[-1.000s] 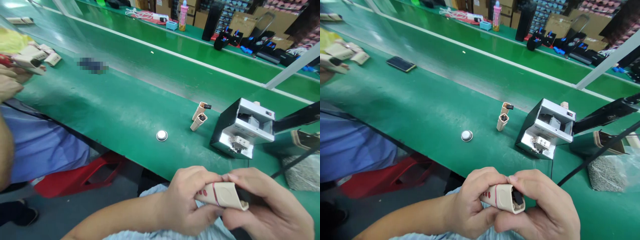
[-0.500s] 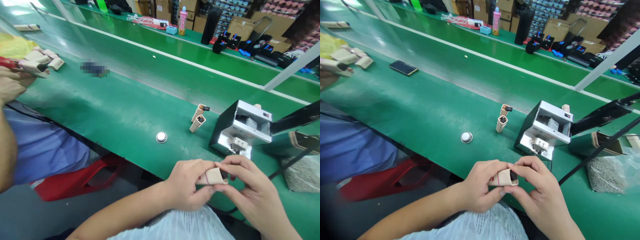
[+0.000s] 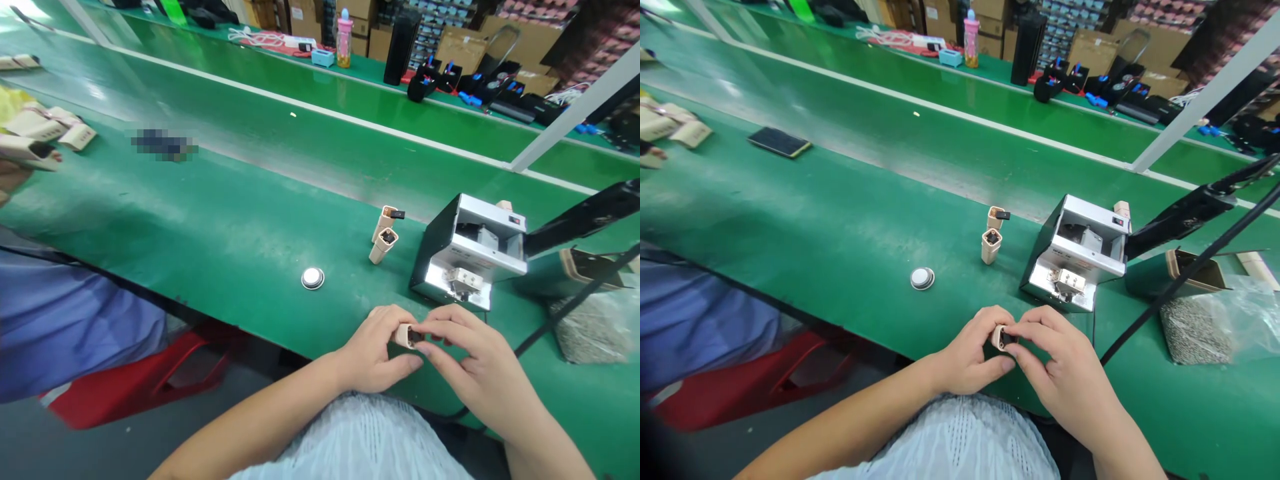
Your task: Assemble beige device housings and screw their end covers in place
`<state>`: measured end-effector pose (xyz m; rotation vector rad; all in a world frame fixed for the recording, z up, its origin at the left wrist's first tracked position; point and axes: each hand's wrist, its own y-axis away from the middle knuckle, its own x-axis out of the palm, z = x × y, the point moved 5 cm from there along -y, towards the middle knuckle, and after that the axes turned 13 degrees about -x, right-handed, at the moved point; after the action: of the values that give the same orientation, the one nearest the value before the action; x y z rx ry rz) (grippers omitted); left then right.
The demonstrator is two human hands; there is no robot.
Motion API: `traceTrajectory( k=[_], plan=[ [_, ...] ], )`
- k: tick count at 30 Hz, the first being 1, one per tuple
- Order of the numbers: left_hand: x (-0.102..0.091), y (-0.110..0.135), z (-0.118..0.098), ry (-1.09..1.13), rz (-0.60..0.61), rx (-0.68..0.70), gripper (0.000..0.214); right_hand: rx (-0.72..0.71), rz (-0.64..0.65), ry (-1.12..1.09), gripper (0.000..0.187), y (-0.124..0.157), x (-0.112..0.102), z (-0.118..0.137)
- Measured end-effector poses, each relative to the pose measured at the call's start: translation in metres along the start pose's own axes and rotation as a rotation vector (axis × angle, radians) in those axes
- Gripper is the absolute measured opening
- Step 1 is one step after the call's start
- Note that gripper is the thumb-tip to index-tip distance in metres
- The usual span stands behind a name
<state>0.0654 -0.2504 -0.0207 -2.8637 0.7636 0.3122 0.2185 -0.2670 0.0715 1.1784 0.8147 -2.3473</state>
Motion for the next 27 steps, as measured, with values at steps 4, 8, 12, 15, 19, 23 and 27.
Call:
traceTrajectory(
  k=[4, 8, 12, 15, 19, 23, 27],
  plan=[
    [-0.002, -0.001, 0.000, 0.020, -0.039, -0.037, 0.053, -0.062, 0.070, 0.120, 0.015, -0.006, 0.003, 0.007],
    [-0.004, -0.002, 0.001, -0.027, -0.063, -0.040, 0.055, -0.149, 0.132, 0.266, 0.015, -0.008, 0.007, 0.020],
    [-0.008, -0.003, 0.004, -0.017, -0.112, -0.021, 0.061, -0.219, 0.230, 0.336, 0.021, -0.009, 0.006, 0.025],
    [-0.011, -0.003, 0.005, 0.011, -0.131, -0.016, 0.058, -0.238, 0.241, 0.341, 0.021, -0.011, 0.004, 0.020],
    [-0.014, -0.001, 0.003, 0.052, -0.159, 0.023, 0.058, -0.242, 0.159, 0.298, 0.014, -0.013, 0.001, 0.013],
    [-0.015, 0.000, 0.004, 0.050, -0.196, 0.032, 0.054, -0.277, 0.116, 0.258, 0.017, -0.013, 0.001, 0.017],
    [-0.014, 0.000, 0.006, 0.046, -0.193, 0.029, 0.047, -0.299, 0.087, 0.260, 0.019, -0.014, 0.002, 0.023]
  ],
)
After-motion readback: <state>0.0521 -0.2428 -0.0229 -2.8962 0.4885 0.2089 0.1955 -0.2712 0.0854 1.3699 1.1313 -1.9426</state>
